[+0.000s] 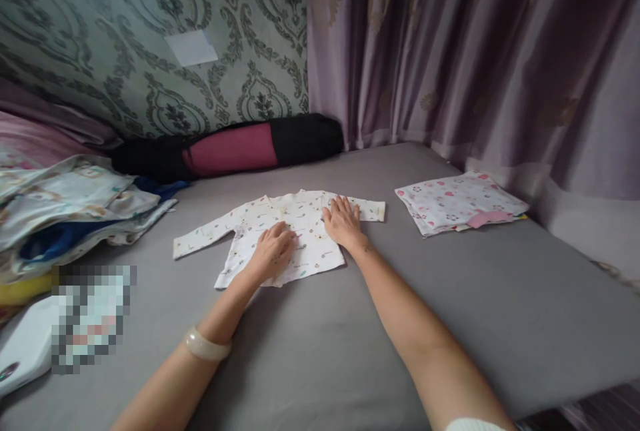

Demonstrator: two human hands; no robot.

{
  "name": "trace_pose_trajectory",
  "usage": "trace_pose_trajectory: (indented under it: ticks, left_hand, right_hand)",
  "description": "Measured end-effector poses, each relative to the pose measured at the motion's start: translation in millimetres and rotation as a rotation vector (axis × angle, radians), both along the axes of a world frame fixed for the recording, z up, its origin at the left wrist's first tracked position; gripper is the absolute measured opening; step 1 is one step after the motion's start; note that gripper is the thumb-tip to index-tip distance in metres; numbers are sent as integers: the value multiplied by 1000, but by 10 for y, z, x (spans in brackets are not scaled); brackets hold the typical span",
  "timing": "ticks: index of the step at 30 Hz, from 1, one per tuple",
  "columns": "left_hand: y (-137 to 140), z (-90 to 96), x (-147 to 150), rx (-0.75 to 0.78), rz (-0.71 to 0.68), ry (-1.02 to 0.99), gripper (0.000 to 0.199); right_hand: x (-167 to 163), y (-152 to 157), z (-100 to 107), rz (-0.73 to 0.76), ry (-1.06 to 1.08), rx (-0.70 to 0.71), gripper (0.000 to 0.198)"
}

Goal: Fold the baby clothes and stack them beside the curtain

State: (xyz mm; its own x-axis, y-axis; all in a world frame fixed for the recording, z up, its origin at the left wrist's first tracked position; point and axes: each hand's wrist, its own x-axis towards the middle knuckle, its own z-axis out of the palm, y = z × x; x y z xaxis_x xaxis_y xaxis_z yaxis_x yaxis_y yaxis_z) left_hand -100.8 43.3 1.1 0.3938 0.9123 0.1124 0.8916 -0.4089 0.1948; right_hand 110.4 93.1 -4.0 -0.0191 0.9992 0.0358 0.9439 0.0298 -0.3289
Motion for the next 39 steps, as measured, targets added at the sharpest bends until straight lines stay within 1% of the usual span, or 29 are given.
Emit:
trace_pose_trajectory:
  ticks: [2, 4, 7, 9, 10, 12, 15, 17, 23, 27, 31, 39]
  left_hand:
    - [132, 23, 78, 8, -30, -32, 29]
    - [300, 2, 196, 14, -77, -83, 26]
    - [573, -105, 403, 15, -213, -191, 33]
    - [728, -203, 520, 42, -296, -262, 33]
    - [789, -253, 564, 56, -304, -289, 33]
    - [867, -341, 620, 82, -277, -317, 33]
    - [887, -422, 641, 105, -215, -303, 33]
    - [861, -435, 639, 101, -193, -277, 34]
    - [776, -363, 653, 60, -143, -208, 39]
    - [762, -334, 663, 39, -134, -186, 40]
    - [756, -323, 668, 31, -133, -172, 40]
    - [745, -316, 661, 39, -140, -178, 40]
  right_hand:
    - [-6, 3, -29, 22, 2, -27, 62]
    - [-14, -1, -53, 40, -2, -48, 64]
    - [-14, -6, -72, 39, -26, -72, 64]
    - [-5, -6, -69, 16, -44, -85, 64]
    - [2, -6, -63, -2, -50, -93, 64]
    - [24, -5, -46, -41, -63, -108, 65]
    - [85, -2, -22, -98, -91, -106, 62]
    - [144, 3, -14, -133, -104, -88, 59]
    - [325, 42, 0, -236, -156, -117, 54]
    - [420, 55, 19, -278, -211, -103, 48]
    - [542, 57, 51, -335, -216, -64, 42]
    - [791, 65, 89, -463, -191, -45, 44]
